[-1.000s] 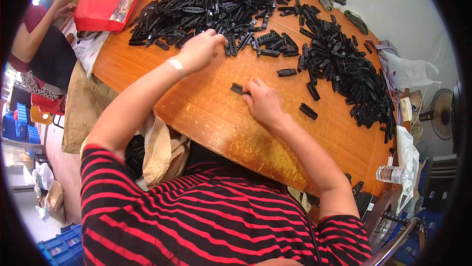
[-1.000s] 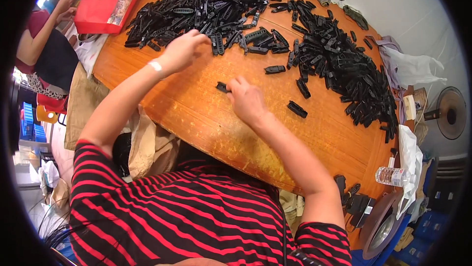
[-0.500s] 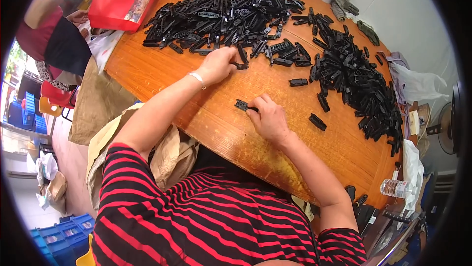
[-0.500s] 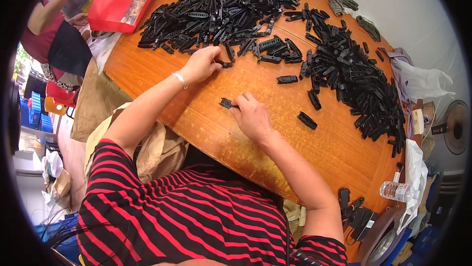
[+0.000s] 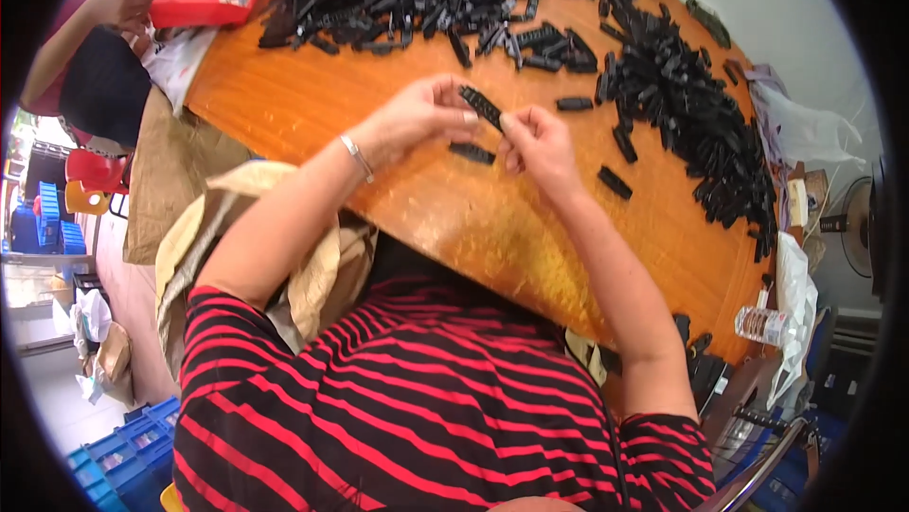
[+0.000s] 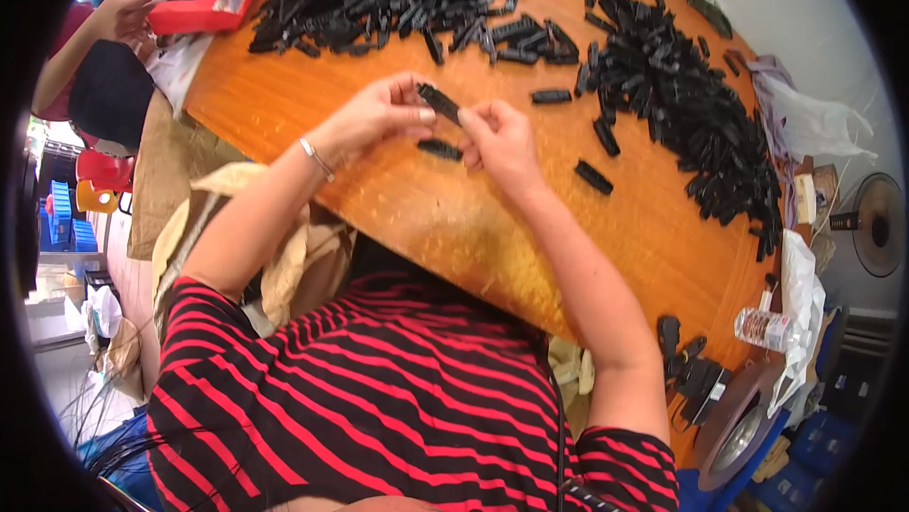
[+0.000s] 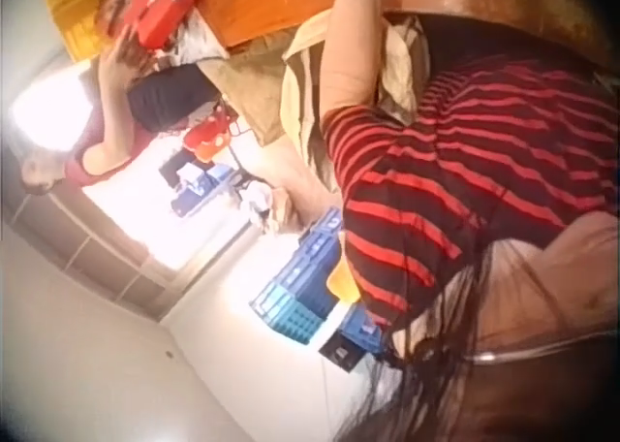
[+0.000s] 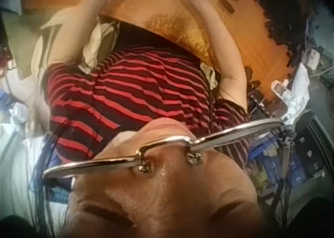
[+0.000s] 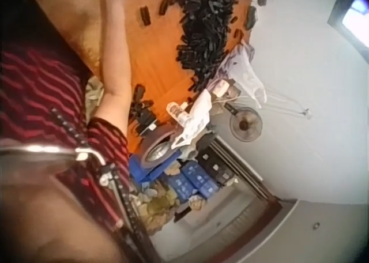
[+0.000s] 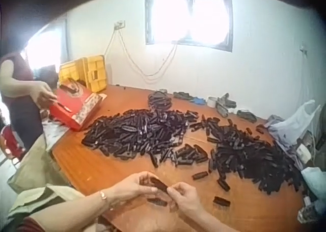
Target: Inspecting and sorting small black plastic components on a wooden workbench.
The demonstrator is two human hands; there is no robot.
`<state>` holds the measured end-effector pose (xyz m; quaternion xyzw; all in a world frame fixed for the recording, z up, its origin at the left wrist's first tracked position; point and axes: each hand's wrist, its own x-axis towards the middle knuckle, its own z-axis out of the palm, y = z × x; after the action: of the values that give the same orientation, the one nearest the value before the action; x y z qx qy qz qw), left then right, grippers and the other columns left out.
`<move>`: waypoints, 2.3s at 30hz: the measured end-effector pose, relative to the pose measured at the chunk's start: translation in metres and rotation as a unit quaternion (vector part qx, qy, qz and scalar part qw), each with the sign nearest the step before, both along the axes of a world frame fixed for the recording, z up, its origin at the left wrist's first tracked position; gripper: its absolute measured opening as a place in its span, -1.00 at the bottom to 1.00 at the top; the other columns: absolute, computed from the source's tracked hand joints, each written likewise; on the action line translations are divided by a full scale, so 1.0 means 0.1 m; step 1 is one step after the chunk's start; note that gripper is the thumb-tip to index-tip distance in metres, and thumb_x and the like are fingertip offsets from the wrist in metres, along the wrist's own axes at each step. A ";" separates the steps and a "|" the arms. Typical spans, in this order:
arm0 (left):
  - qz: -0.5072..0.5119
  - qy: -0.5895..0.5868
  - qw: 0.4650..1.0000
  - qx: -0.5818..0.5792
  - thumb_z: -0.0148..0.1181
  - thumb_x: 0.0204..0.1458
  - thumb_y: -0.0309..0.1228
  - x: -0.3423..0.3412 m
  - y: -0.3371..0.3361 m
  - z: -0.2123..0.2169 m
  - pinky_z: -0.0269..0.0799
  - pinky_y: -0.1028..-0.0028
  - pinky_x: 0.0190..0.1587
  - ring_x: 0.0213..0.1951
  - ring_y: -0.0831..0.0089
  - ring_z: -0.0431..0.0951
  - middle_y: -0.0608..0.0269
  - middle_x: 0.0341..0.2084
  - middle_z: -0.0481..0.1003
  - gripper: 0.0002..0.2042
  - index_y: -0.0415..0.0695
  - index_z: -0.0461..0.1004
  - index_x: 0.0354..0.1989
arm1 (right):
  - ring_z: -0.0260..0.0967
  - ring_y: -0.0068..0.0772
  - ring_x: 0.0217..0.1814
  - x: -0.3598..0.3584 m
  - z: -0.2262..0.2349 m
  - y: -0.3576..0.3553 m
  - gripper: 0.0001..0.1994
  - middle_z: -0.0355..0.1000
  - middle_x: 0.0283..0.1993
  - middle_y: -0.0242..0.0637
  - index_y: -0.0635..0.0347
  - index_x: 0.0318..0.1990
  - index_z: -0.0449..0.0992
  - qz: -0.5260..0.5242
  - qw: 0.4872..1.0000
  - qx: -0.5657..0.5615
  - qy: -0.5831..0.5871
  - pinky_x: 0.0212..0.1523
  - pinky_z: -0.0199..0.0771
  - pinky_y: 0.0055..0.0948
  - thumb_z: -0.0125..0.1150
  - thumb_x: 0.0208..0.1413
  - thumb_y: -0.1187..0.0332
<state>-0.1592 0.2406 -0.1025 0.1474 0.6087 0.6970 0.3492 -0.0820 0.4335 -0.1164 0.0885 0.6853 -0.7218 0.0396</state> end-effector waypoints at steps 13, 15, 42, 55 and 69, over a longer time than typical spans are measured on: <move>0.055 0.073 0.980 -0.175 0.26 0.05 -0.49 0.10 0.00 -0.25 0.41 0.65 -0.50 -0.55 0.64 0.47 0.28 -0.53 0.51 -0.87 -0.29 0.46 -0.35 | 0.29 -0.63 -0.70 0.05 -0.06 -0.02 -0.82 0.39 -0.58 -0.37 0.26 -0.33 0.35 0.057 0.986 0.126 -0.089 -0.71 0.30 -0.61 0.18 0.18 0.35; 0.059 0.070 0.978 -0.186 0.26 0.04 -0.49 0.12 0.01 -0.27 0.42 0.65 -0.50 -0.55 0.63 0.47 0.28 -0.53 0.51 -0.87 -0.28 0.46 -0.35 | 0.29 -0.63 -0.70 0.04 -0.08 -0.03 -0.82 0.38 -0.59 -0.36 0.26 -0.33 0.34 0.060 0.986 0.132 -0.086 -0.72 0.30 -0.61 0.18 0.17 0.37; 0.001 0.218 0.915 -0.338 0.33 -0.01 -0.24 0.21 0.03 -0.21 0.43 0.46 -0.35 -0.46 0.47 0.50 0.26 -0.54 0.50 -0.70 -0.23 0.49 -0.28 | 0.32 -0.61 -0.68 0.13 -0.05 0.06 -0.82 0.44 -0.58 -0.30 0.30 -0.30 0.35 0.106 0.980 0.153 -0.074 -0.68 0.31 -0.59 0.17 0.18 0.37; 0.167 0.189 0.947 -0.197 0.07 0.06 -0.48 1.29 -1.59 1.22 0.31 0.65 -0.30 -0.41 0.65 0.39 0.39 -0.45 0.44 -0.85 -0.28 0.44 -0.24 | 0.47 -0.28 -0.40 -0.09 0.05 0.91 -0.83 0.47 -0.31 -0.23 0.19 -0.18 0.46 0.026 0.825 0.548 0.136 -0.37 0.49 -0.37 0.20 0.10 0.37; 0.185 0.412 0.823 -0.345 0.19 -0.01 -0.58 0.56 -1.16 1.29 0.32 0.60 -0.38 -0.47 0.59 0.39 0.32 -0.56 0.39 -0.93 -0.27 0.41 -0.41 | 0.45 -0.07 -0.20 -0.29 0.06 0.82 -0.80 0.46 -0.20 -0.13 0.18 -0.13 0.48 0.065 0.838 0.533 0.094 -0.19 0.44 -0.23 0.16 0.13 0.34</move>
<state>-0.1032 0.1244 0.0263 0.1754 0.9123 0.3678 -0.0417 -0.1106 0.5151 -0.1106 -0.0171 0.9687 -0.2456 -0.0310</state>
